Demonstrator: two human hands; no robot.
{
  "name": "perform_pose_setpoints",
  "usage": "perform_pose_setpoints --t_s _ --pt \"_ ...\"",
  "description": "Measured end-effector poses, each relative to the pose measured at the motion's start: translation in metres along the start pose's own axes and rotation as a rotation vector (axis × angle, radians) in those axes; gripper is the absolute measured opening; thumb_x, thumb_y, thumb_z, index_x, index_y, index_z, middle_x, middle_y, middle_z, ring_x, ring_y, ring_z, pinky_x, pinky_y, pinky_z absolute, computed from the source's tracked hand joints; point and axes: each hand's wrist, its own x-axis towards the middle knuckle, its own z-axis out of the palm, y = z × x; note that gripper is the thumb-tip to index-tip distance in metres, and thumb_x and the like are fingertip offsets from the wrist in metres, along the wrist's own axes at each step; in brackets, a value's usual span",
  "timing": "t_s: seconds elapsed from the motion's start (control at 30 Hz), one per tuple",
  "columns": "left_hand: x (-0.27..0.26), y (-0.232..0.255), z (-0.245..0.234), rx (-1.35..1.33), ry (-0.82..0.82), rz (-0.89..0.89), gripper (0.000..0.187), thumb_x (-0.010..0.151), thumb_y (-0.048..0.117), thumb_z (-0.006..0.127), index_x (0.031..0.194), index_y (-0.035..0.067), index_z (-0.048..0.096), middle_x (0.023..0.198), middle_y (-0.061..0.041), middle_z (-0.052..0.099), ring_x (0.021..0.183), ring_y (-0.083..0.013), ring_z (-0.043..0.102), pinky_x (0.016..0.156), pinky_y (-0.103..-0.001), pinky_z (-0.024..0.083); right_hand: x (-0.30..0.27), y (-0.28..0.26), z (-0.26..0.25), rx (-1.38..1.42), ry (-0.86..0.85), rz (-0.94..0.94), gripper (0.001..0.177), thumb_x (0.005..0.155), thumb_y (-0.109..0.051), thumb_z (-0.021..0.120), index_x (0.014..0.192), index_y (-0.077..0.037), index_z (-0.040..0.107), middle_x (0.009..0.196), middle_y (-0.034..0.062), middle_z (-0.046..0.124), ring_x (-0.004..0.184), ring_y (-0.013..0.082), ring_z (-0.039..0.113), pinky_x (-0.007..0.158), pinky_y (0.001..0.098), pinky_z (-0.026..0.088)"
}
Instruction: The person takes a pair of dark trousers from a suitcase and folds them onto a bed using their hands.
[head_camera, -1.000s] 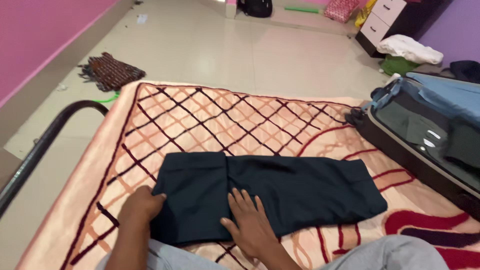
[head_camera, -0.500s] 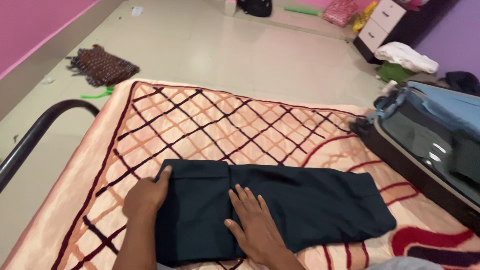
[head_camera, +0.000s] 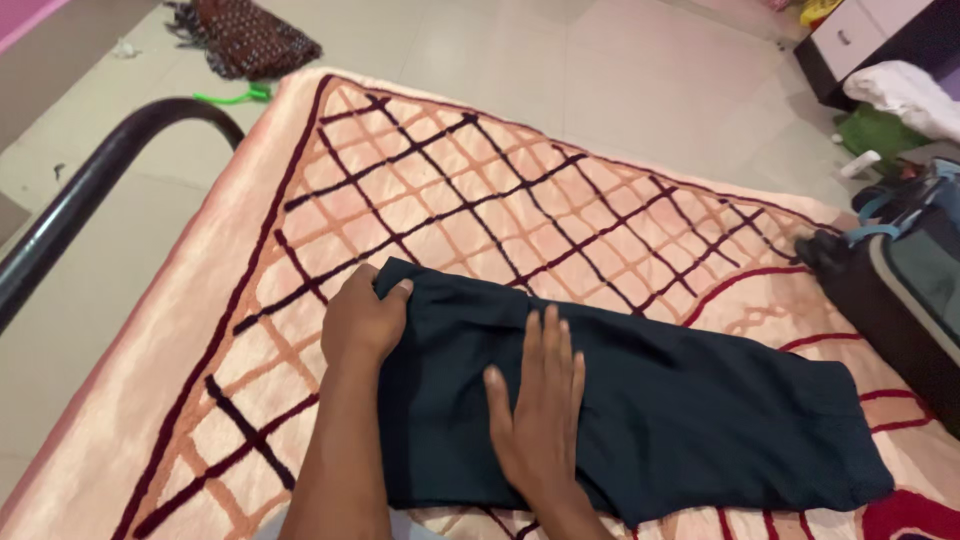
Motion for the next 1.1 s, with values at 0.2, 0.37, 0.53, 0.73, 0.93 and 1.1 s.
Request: perform_pose_setpoints --t_s 0.2,0.37,0.53,0.73,0.93,1.1 --pt "-0.007 0.002 0.002 0.045 0.035 -0.152 0.046 0.093 0.051 0.062 0.125 0.017 0.065 0.118 -0.013 0.072 0.114 -0.035 0.066 0.091 -0.051 0.052 0.036 0.006 0.027 -0.162 -0.295 0.023 0.08 0.099 -0.045 0.052 0.158 -0.002 0.021 0.168 0.0163 0.017 0.154 0.0351 0.015 0.12 0.0584 0.008" --pt "-0.024 0.02 0.003 0.18 0.048 -0.141 0.052 0.108 0.054 0.051 0.132 0.009 0.06 0.119 -0.021 0.074 0.113 -0.04 0.069 0.093 -0.052 0.052 0.038 0.008 0.021 -0.199 -0.411 0.035 0.088 0.096 -0.054 0.05 0.161 -0.004 0.018 0.171 0.0137 0.013 0.154 0.0327 0.012 0.119 0.0579 0.006" --pt "-0.063 0.032 0.013 0.295 0.424 0.374 0.067 0.094 0.045 0.061 0.145 0.004 0.048 0.145 -0.018 0.051 0.133 -0.0381 0.052 0.105 -0.054 0.042 0.029 0.03 -0.013 -0.204 -0.447 -0.012 0.088 0.098 -0.056 0.047 0.162 -0.004 0.016 0.17 0.0148 0.013 0.156 0.0337 0.01 0.119 0.0576 0.004" --pt "-0.118 0.039 0.05 0.447 0.033 0.888 0.072 0.092 0.047 0.061 0.151 0.013 0.04 0.157 -0.014 0.039 0.144 -0.0337 0.035 0.118 -0.053 0.025 -0.009 0.086 -0.057 -0.261 -0.4 -0.011 0.082 0.1 -0.056 0.043 0.159 -0.004 0.019 0.168 0.013 0.017 0.155 0.0305 0.012 0.121 0.0563 0.008" --pt "-0.159 0.03 0.063 0.814 -0.359 0.766 0.083 0.093 0.058 0.056 0.163 0.029 0.019 0.171 -0.003 0.015 0.154 -0.0303 0.016 0.121 -0.054 0.017 -0.049 0.166 -0.103 -0.368 -0.517 0.111 0.084 0.099 -0.062 0.039 0.161 -0.013 0.014 0.17 0.0058 0.011 0.156 0.0263 0.009 0.122 0.0543 0.007" --pt "-0.162 0.025 0.048 0.899 -0.385 0.715 0.085 0.094 0.062 0.053 0.163 0.034 0.012 0.174 -0.004 0.004 0.153 -0.032 0.012 0.119 -0.054 0.018 -0.056 0.221 -0.148 -0.418 -0.702 0.329 0.088 0.097 -0.068 0.038 0.161 -0.018 0.005 0.17 -0.0013 0.001 0.156 0.0216 0.0 0.124 0.0518 0.002"
